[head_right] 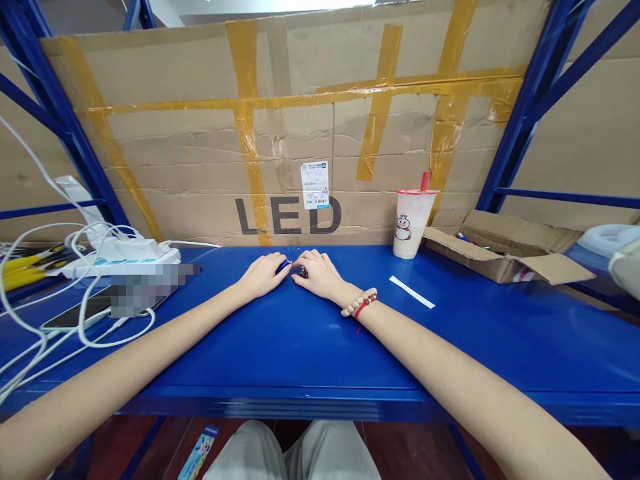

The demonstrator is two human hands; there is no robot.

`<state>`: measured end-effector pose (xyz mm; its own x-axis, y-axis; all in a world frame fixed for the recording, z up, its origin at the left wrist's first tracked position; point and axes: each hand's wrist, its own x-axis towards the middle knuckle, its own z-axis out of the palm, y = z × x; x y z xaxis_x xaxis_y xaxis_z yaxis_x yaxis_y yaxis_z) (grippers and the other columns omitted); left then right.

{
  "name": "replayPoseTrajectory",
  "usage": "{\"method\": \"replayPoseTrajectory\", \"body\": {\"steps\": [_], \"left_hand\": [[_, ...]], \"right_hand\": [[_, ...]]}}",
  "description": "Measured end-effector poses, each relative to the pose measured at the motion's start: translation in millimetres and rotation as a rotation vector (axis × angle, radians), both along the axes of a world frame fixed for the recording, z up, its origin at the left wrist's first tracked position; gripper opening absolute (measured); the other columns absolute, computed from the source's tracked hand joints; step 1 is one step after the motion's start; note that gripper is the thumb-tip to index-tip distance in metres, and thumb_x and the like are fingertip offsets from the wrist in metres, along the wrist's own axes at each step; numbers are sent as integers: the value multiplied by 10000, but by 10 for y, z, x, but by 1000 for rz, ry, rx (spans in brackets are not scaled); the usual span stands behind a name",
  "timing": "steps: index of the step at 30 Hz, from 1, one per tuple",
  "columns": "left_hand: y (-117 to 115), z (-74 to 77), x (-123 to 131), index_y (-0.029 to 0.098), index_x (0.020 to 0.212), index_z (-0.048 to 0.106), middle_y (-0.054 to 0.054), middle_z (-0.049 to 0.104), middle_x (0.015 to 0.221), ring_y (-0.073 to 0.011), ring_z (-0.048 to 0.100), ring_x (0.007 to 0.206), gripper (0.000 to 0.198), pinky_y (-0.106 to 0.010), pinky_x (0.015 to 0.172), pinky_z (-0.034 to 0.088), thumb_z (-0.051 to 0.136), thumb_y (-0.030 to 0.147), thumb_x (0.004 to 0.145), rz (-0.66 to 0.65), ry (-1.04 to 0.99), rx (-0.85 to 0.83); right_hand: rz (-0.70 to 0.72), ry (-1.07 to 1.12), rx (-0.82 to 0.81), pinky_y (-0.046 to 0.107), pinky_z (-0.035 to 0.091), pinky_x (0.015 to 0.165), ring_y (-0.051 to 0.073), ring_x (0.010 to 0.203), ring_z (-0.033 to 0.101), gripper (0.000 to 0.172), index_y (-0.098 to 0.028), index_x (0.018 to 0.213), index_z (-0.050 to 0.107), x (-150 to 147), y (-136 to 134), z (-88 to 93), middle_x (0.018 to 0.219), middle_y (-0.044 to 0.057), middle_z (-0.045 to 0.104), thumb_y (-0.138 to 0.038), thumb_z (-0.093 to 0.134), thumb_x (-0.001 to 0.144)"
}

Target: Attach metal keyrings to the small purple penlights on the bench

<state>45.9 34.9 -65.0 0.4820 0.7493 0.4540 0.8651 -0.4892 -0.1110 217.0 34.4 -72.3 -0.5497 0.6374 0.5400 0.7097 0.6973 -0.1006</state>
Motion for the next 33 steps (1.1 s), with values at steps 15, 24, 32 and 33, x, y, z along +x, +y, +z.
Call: {"method": "replayPoseTrajectory", "body": {"steps": [15,24,32,33], "left_hand": [[0,0,3,165,898,552,-68,601,920,-196,557,861,323,-318,769,411,281,339,899,9,4,-4],[-5,8,5,167,899,556,-68,597,922,-196,556,870,322,-320,775,410,285,341,898,-1,-2,-19],[-1,7,3,167,903,557,-66,600,924,-193,557,865,327,-315,771,409,281,343,898,9,17,-20],[-1,8,3,167,906,558,-68,600,930,-193,556,869,327,-314,772,409,280,340,899,8,19,-21]], "right_hand": [[-99,-21,5,329,305,770,186,922,468,194,-234,780,692,11,18,17,951,40,596,-365,552,809],[-85,22,-17,320,326,765,183,905,481,232,-221,749,669,20,31,-3,922,37,603,-406,544,808],[-34,37,-27,317,336,758,179,889,483,307,-209,742,651,17,29,2,908,41,598,-472,508,811],[-21,34,-27,313,339,754,175,882,485,313,-209,745,648,15,24,3,905,39,598,-478,503,812]]}}
